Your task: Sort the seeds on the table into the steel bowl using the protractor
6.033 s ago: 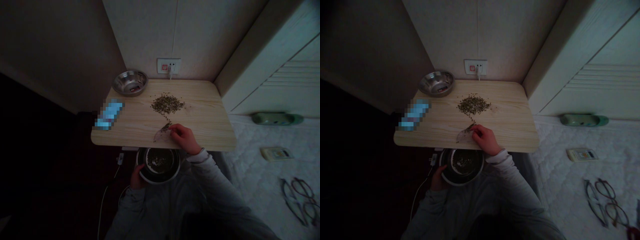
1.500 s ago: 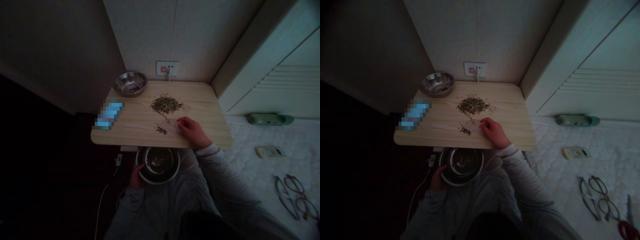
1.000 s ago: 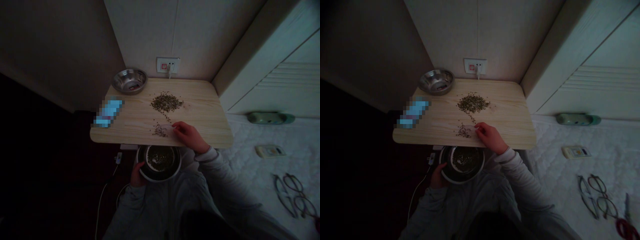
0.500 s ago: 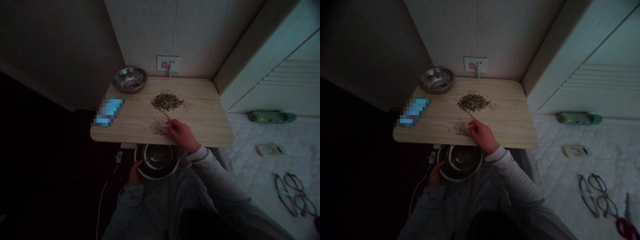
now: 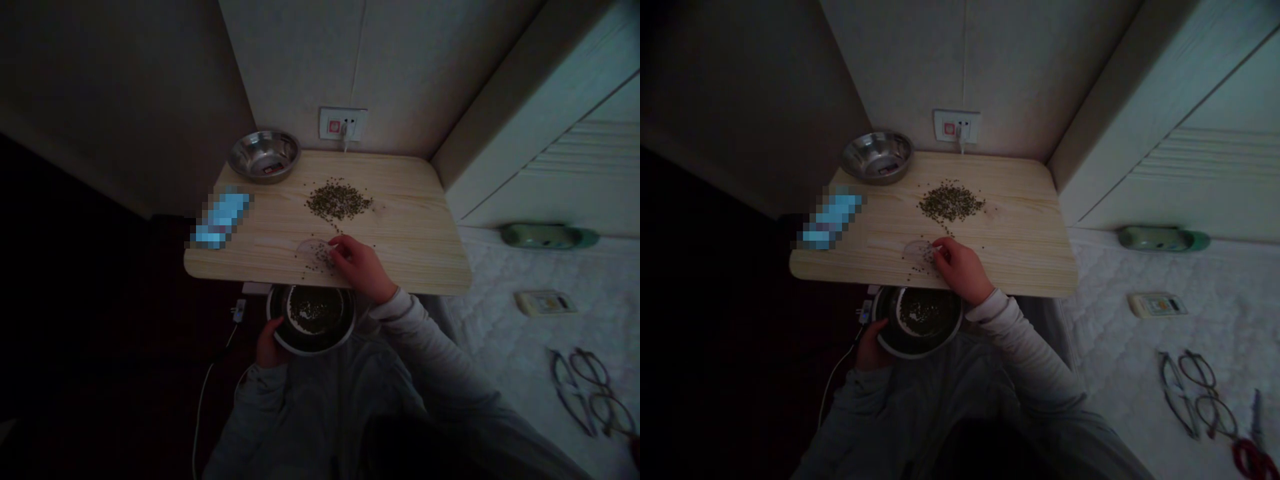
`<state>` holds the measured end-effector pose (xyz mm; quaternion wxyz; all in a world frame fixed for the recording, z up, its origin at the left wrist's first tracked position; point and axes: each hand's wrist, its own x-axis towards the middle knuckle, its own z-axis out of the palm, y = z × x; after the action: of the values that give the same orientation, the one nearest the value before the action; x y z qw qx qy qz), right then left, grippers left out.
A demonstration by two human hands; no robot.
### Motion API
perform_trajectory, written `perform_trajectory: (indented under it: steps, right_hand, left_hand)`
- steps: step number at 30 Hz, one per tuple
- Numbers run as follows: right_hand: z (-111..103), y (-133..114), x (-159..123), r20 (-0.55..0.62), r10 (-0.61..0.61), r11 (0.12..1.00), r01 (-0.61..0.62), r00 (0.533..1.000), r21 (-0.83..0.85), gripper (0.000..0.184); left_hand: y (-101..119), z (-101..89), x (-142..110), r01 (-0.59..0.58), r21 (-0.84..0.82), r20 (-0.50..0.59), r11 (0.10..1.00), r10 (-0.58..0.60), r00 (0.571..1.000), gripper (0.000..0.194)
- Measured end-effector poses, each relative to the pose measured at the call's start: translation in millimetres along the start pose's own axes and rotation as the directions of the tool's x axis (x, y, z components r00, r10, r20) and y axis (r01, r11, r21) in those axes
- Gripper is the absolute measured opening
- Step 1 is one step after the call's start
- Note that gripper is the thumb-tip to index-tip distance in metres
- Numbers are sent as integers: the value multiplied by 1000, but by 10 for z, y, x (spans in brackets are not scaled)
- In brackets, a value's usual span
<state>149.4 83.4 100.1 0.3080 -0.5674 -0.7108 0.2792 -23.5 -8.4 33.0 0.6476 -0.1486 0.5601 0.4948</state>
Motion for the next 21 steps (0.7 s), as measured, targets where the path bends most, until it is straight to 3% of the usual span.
perform_trajectory:
  steps: [7, 15, 21]
  right_hand:
    - [115, -29, 117, -8, -8, 999, 7, 1000, -41, 22]
    - [166, -153, 96, 65, -43, 996, 48, 997, -81, 21]
    - [134, -192, -19, 132, -68, 995, 78, 989, -68, 21]
  left_hand:
    - [-9, -16, 23, 22, -5, 81, 1000, -21, 997, 23]
    - [9, -5, -3, -30, -3, 32, 1000, 30, 999, 25]
    - [0, -18, 2, 31, -34, 74, 999, -29, 997, 22]
